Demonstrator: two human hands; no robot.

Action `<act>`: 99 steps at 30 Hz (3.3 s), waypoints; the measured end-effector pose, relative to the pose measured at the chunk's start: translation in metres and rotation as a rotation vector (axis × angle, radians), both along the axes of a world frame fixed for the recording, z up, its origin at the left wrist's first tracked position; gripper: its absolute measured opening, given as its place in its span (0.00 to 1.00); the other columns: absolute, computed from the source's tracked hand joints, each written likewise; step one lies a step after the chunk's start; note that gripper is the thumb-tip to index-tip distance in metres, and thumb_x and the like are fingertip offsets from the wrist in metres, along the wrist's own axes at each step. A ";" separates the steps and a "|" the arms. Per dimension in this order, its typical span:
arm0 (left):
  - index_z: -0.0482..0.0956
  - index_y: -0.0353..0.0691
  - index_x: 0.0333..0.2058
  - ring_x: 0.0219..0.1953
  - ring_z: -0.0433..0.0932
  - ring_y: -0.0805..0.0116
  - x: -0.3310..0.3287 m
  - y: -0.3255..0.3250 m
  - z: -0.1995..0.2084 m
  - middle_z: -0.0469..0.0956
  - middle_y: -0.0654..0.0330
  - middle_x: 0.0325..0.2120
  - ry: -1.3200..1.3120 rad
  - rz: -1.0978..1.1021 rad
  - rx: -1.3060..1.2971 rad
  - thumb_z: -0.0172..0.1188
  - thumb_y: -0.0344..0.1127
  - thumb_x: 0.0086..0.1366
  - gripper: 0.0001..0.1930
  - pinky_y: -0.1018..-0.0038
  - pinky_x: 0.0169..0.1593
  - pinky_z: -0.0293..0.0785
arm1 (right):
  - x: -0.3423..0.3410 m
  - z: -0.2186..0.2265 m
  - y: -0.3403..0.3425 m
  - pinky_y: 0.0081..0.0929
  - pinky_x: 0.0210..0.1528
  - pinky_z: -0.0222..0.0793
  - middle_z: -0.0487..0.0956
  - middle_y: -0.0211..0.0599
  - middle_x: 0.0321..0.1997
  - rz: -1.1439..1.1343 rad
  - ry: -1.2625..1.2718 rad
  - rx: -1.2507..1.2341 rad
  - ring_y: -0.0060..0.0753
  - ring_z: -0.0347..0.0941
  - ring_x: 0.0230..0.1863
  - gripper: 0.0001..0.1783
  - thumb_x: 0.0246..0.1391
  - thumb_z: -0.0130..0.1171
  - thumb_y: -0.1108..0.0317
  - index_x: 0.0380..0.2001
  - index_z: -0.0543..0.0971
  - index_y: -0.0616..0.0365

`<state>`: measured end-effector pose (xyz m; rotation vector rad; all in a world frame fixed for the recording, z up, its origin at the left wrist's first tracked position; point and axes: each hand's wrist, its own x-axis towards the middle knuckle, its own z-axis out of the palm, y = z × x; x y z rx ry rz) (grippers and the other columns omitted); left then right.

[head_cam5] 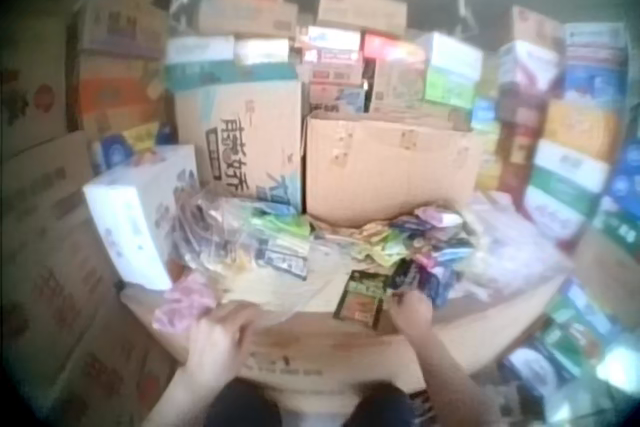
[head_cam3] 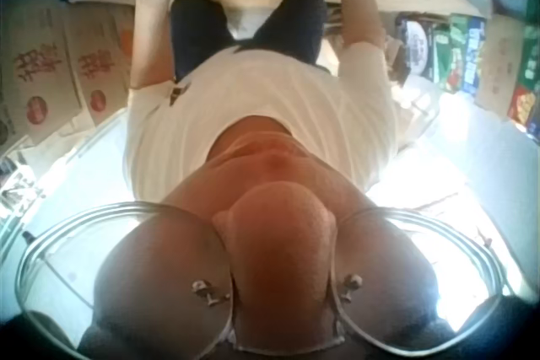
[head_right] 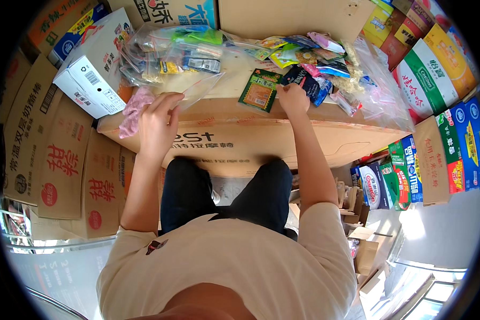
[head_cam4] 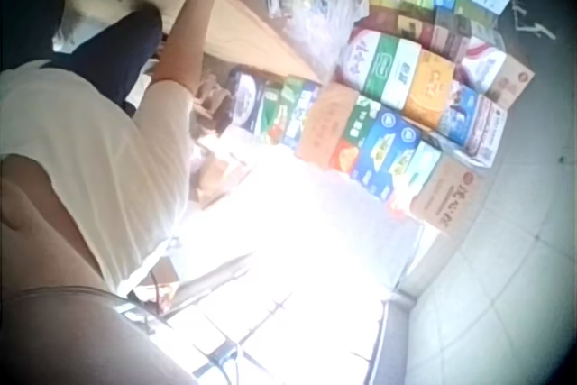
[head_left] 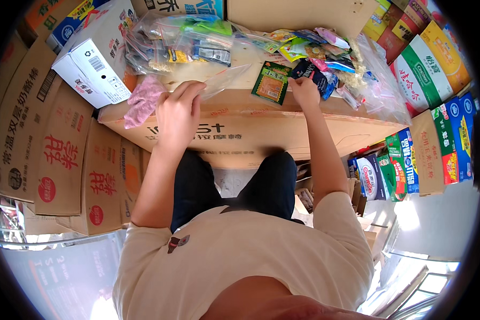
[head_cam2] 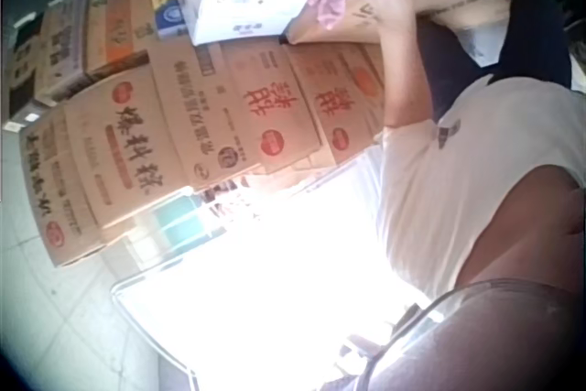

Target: The person repeatedly picks snack packets from a cardboard box, places each into a clear plastic bag, seals the bag, and sets it aside. The process is repeated for multiple snack items.

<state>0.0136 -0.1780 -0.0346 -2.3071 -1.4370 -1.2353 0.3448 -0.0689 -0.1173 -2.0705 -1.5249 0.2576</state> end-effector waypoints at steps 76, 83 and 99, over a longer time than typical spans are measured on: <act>0.78 0.29 0.43 0.26 0.78 0.75 0.004 0.055 0.082 0.80 0.57 0.35 -0.379 -0.433 -0.853 0.64 0.22 0.51 0.18 0.78 0.41 0.70 | -0.085 0.137 -0.026 0.21 0.34 0.73 0.76 0.34 0.27 0.815 0.847 0.558 0.24 0.76 0.28 0.07 0.65 0.46 0.71 0.38 0.71 0.65; 0.77 0.28 0.43 0.27 0.77 0.75 0.003 0.061 0.081 0.79 0.57 0.36 -0.428 -0.490 -0.873 0.65 0.22 0.52 0.18 0.78 0.40 0.70 | -0.083 0.126 -0.034 0.22 0.34 0.73 0.78 0.37 0.27 0.742 0.827 0.552 0.25 0.77 0.29 0.07 0.65 0.47 0.70 0.37 0.71 0.65; 0.81 0.30 0.38 0.29 0.79 0.74 0.004 0.073 0.070 0.82 0.57 0.30 -0.543 -0.504 -0.781 0.65 0.25 0.54 0.11 0.78 0.39 0.74 | -0.075 0.130 -0.040 0.21 0.38 0.73 0.78 0.35 0.33 0.749 1.002 0.571 0.24 0.78 0.34 0.08 0.61 0.55 0.70 0.39 0.74 0.64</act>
